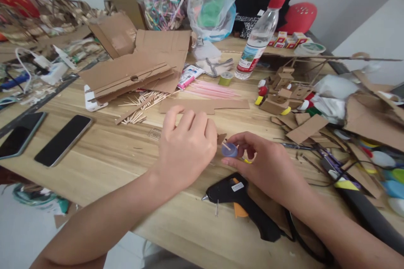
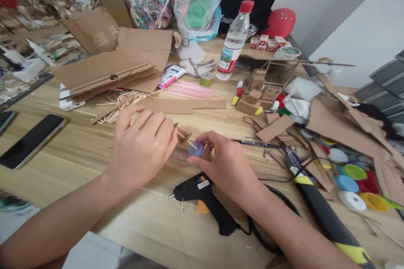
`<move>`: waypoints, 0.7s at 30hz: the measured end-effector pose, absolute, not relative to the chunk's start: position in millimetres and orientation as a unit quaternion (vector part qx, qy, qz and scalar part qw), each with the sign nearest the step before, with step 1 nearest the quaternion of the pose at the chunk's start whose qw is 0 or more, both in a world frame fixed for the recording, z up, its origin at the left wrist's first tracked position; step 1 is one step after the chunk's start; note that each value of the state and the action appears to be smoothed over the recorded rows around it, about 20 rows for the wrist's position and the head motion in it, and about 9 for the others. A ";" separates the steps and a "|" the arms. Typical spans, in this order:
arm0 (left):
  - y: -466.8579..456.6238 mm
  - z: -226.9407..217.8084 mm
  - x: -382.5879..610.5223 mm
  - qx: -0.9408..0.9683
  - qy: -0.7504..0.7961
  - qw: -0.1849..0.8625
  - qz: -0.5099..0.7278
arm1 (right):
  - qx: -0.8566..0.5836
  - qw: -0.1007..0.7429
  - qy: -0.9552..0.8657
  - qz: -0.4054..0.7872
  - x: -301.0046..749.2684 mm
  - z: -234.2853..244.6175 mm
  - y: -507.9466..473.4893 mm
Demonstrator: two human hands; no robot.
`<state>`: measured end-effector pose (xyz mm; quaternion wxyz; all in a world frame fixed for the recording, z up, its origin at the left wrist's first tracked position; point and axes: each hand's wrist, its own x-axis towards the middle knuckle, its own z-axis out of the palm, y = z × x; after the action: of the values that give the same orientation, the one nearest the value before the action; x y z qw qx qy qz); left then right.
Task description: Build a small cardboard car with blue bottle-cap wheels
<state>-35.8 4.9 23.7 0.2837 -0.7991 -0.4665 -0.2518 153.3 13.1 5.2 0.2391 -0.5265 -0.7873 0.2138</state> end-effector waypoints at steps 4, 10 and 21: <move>3.0 24.6 -34.1 -0.785 -0.463 0.324 -0.255 | -0.526 0.254 -0.782 0.217 155.4 3.4 11.7; 1.0 25.2 -32.3 -0.778 -0.463 0.330 -0.267 | -0.525 0.272 -0.768 0.245 156.4 3.9 9.1; -0.9 25.9 -31.3 -0.774 -0.465 0.338 -0.268 | -0.529 0.265 -0.772 0.233 157.3 3.0 7.7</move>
<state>-31.3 -0.9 25.9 0.3375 -0.7737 -0.4646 -0.2677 157.3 7.7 3.0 0.2648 -0.5294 -0.7716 0.2327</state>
